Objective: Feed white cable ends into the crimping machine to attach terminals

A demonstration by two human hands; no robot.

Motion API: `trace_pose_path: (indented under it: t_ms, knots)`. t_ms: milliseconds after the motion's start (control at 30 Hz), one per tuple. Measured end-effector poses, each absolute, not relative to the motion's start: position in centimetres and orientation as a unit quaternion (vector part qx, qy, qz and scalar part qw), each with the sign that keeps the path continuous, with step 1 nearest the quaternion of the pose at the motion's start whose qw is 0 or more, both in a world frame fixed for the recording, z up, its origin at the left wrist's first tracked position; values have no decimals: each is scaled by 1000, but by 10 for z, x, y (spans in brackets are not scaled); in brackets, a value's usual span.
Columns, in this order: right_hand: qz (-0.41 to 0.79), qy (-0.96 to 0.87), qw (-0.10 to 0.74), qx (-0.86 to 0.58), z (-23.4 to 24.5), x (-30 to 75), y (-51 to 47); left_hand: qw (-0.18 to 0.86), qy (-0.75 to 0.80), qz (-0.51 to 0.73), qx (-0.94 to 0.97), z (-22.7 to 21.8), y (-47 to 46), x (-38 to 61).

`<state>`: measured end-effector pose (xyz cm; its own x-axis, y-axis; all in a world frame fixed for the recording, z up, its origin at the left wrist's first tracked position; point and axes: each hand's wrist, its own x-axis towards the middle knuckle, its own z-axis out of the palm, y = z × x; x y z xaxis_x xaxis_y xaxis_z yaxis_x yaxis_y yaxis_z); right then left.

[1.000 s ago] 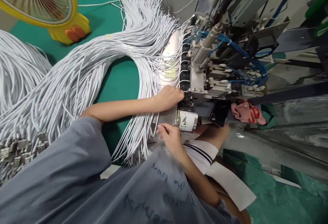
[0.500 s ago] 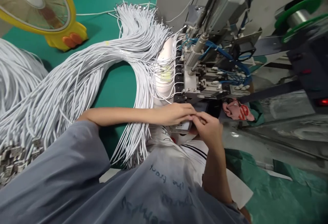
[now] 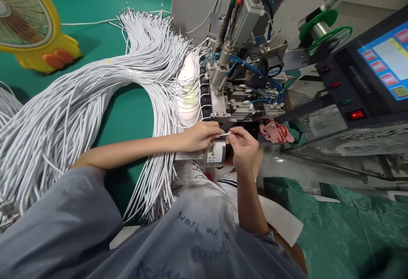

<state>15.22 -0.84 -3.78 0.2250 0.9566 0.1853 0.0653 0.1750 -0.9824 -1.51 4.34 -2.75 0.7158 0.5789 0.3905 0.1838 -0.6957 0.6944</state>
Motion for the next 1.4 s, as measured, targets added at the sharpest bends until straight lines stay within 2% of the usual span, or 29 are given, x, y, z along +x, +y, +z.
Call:
trace_pose_path:
  t_ms: [367, 667, 800, 967, 1100, 1167, 1267, 1400]
  knots:
    - [346, -565, 560, -498, -37, 155, -8, 330, 227, 337, 852, -25, 42, -14]
    - [386, -636, 436, -507, -19, 173, 4, 313, 212, 257, 889, -30, 48, -15]
    - [408, -604, 466, -501, -24, 171, 4, 329, 208, 265, 882, -32, 46, -15]
    - [426, -502, 555, -509, -44, 153, -5, 363, 206, 318, 851, -34, 43, -12]
    - [386, -471, 599, -520, -49, 140, -12, 356, 210, 348, 842, -30, 41, -12]
    - [323, -508, 580, -549, -44, 140, -14, 328, 213, 341, 855, -29, 41, -12]
    - [249, -590, 496, -586, -31, 151, -12, 253, 227, 292, 894, -29, 43, -14]
    - [310, -651, 411, -558, -20, 166, -6, 207, 235, 253, 916, -34, 44, -15]
